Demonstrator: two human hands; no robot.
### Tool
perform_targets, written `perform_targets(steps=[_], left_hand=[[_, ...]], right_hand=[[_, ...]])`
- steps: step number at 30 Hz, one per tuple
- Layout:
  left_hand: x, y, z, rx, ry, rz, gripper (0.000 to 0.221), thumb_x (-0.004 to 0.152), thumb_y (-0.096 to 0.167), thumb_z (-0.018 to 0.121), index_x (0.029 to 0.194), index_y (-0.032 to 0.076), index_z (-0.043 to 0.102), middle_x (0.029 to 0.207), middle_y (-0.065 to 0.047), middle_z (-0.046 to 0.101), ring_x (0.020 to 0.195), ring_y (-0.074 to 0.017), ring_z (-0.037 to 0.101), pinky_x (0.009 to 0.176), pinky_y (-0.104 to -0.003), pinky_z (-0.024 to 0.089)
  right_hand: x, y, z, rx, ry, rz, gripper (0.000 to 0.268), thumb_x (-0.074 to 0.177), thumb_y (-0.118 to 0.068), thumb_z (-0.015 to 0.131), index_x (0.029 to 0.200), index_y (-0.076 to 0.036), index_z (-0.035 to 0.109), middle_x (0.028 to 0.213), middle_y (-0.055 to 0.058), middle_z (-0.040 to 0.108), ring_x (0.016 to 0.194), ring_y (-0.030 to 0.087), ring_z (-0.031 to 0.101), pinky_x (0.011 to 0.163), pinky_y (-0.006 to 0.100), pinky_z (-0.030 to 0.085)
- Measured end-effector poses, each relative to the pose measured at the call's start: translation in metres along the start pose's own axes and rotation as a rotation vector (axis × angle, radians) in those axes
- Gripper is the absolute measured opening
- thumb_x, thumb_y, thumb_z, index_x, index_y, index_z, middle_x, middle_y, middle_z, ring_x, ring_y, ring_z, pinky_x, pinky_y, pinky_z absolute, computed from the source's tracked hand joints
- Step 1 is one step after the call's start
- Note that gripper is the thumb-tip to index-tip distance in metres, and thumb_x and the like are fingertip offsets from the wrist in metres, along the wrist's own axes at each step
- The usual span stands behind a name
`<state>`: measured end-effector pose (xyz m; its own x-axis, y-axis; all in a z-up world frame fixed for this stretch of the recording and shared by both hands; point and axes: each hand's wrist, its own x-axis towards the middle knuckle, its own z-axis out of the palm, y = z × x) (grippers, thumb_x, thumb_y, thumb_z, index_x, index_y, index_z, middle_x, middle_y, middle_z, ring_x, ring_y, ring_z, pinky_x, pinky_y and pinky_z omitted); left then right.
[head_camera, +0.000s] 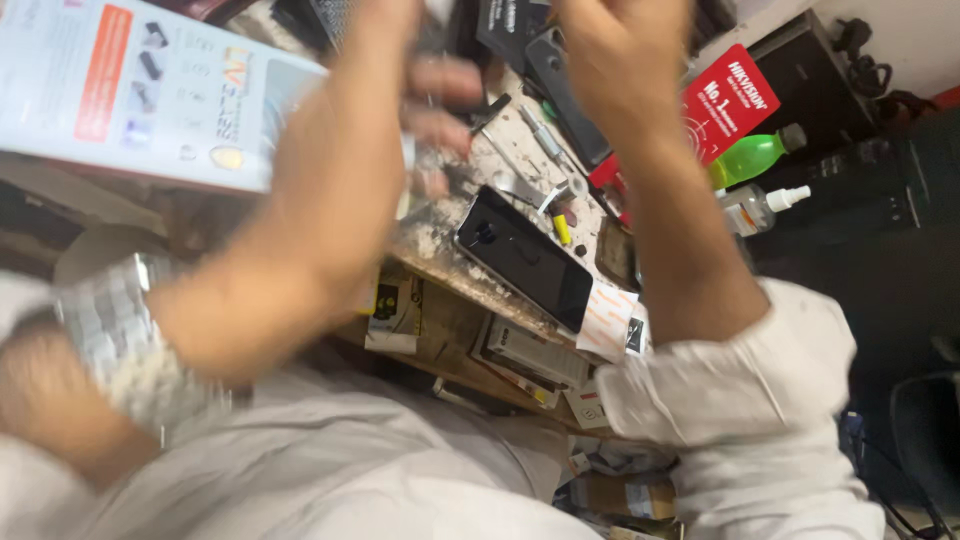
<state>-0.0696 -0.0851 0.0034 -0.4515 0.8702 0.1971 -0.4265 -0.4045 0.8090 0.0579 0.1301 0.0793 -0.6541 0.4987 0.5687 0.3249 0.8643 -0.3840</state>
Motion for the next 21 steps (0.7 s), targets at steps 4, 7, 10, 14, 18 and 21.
perform_targets(steps=[4, 7, 10, 14, 18, 21], left_hand=[[-0.044, -0.009, 0.024, 0.008, -0.171, -0.306, 0.087, 0.1, 0.073, 0.038, 0.146, 0.002, 0.062, 0.116, -0.008, 0.073, 0.093, -0.0128, 0.064, 0.073, -0.028, 0.054], [-0.064, -0.019, 0.034, -0.133, -0.284, -0.511, 0.086, 0.1, 0.071, 0.04, 0.146, 0.0, 0.06, 0.117, -0.008, 0.074, 0.095, -0.013, 0.065, 0.077, -0.028, 0.055], [-0.075, -0.029, 0.04, -0.198, -0.373, -0.626, 0.083, 0.102, 0.067, 0.04, 0.148, 0.001, 0.059, 0.118, -0.007, 0.072, 0.096, -0.0125, 0.064, 0.079, -0.028, 0.054], [-0.081, -0.036, 0.045, -0.207, -0.429, -0.636, 0.078, 0.104, 0.063, 0.04, 0.147, 0.0, 0.056, 0.118, -0.008, 0.07, 0.097, -0.0126, 0.063, 0.081, -0.03, 0.054], [-0.087, -0.037, 0.041, -0.217, -0.495, -0.639, 0.08, 0.106, 0.063, 0.038, 0.148, -0.002, 0.057, 0.119, -0.008, 0.071, 0.097, -0.0132, 0.064, 0.082, -0.03, 0.055], [-0.089, -0.038, 0.041, -0.198, -0.526, -0.636, 0.079, 0.106, 0.061, 0.038, 0.149, -0.003, 0.057, 0.121, -0.01, 0.07, 0.098, -0.0146, 0.063, 0.083, -0.031, 0.054]], right_hand=[[-0.066, -0.068, -0.073, 0.315, -0.049, -0.143, 0.01, 0.114, 0.005, 0.061, 0.123, 0.004, 0.065, 0.105, 0.006, 0.071, 0.092, 0.008, 0.066, 0.082, 0.021, 0.052], [-0.102, -0.095, -0.086, 0.242, 0.002, -0.023, 0.011, 0.109, 0.006, 0.064, 0.12, 0.005, 0.065, 0.106, 0.008, 0.069, 0.092, 0.009, 0.065, 0.08, 0.021, 0.052], [-0.122, -0.104, -0.087, 0.222, -0.017, 0.053, 0.015, 0.106, 0.007, 0.064, 0.12, 0.006, 0.065, 0.115, 0.009, 0.066, 0.1, 0.011, 0.065, 0.088, 0.022, 0.054], [-0.141, -0.095, -0.089, 0.258, -0.064, 0.082, 0.013, 0.111, 0.007, 0.064, 0.123, 0.007, 0.066, 0.12, 0.011, 0.066, 0.108, 0.012, 0.067, 0.099, 0.023, 0.055], [-0.153, -0.09, -0.091, 0.41, -0.032, 0.18, 0.012, 0.111, 0.006, 0.063, 0.123, 0.006, 0.066, 0.118, 0.011, 0.07, 0.107, 0.013, 0.069, 0.099, 0.024, 0.056], [-0.156, -0.093, -0.097, 0.485, -0.056, 0.299, 0.017, 0.106, 0.005, 0.065, 0.123, 0.005, 0.068, 0.113, 0.011, 0.073, 0.106, 0.013, 0.069, 0.098, 0.025, 0.056]])
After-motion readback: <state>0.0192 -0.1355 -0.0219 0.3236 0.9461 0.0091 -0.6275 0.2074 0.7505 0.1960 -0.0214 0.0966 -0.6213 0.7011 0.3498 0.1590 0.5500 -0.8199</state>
